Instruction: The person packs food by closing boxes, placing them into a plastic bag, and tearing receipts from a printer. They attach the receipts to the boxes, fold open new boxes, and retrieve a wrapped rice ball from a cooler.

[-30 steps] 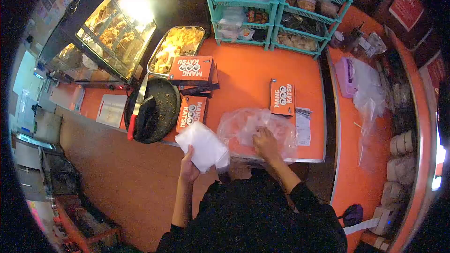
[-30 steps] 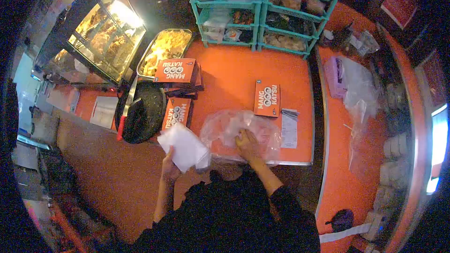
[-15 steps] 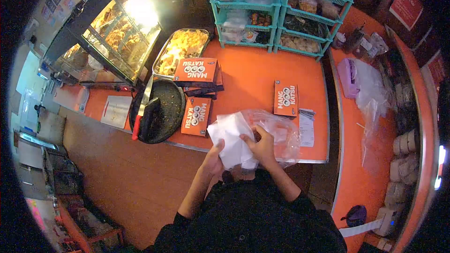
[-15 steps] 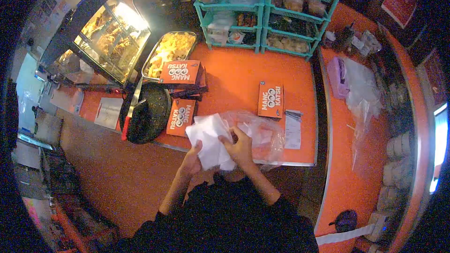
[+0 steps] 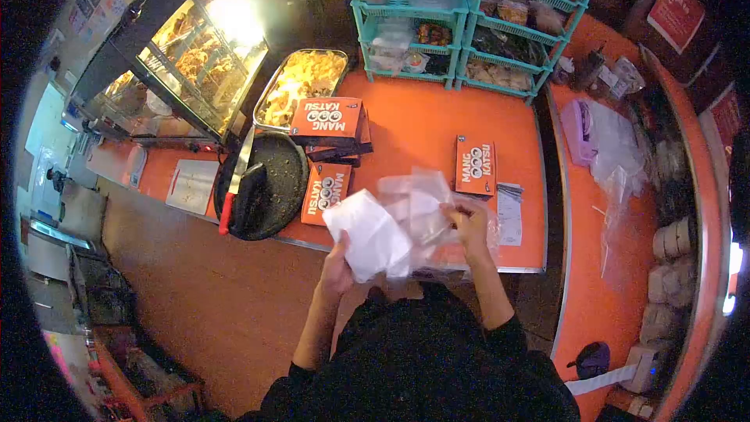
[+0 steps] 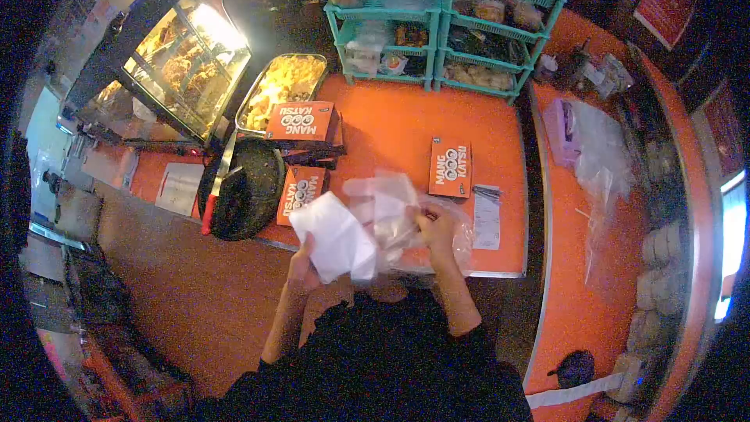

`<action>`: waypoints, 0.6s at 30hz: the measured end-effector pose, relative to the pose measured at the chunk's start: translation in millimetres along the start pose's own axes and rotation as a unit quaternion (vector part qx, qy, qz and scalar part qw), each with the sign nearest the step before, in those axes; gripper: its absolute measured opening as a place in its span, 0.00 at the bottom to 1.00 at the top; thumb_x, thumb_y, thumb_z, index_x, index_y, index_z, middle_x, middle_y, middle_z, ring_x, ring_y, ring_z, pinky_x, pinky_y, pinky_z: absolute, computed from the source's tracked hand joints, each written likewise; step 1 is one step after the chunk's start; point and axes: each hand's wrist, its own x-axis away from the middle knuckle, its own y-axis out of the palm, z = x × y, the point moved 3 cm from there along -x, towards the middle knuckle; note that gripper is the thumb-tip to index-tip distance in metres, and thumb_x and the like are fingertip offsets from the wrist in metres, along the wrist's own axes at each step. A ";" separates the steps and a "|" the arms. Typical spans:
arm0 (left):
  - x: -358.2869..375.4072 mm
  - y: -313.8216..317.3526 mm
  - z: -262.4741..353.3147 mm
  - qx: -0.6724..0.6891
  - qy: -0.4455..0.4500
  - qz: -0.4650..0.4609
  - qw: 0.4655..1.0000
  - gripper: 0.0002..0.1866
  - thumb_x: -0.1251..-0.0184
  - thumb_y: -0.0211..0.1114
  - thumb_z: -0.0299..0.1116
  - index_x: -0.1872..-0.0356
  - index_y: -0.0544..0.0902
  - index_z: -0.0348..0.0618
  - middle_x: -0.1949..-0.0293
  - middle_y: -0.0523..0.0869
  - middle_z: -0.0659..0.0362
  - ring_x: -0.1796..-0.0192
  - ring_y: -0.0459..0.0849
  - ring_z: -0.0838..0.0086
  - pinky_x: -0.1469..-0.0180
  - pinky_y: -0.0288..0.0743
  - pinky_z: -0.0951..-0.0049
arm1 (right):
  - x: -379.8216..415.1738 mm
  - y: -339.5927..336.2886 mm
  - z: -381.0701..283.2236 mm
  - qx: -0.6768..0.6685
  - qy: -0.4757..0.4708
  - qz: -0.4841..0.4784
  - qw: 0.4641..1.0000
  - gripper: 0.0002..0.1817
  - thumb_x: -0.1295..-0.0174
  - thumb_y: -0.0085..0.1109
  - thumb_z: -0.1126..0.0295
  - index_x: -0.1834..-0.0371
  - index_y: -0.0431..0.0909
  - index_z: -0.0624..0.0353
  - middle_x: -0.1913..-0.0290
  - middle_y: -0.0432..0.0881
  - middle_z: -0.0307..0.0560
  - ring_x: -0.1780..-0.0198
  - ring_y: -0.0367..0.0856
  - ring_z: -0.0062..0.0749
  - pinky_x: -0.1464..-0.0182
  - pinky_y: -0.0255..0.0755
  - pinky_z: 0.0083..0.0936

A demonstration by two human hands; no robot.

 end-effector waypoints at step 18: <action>1.8 -6.2 -3.7 0.008 -0.024 -0.001 1.000 0.33 0.24 0.49 0.52 0.29 0.59 0.37 0.33 0.70 0.48 0.34 0.73 0.56 0.32 0.67 0.52 | 36.4 27.6 7.0 0.261 -0.192 -0.101 0.941 0.15 0.43 0.64 0.60 0.58 0.79 0.59 0.61 0.81 0.48 0.59 0.81 0.38 0.54 0.75 0.34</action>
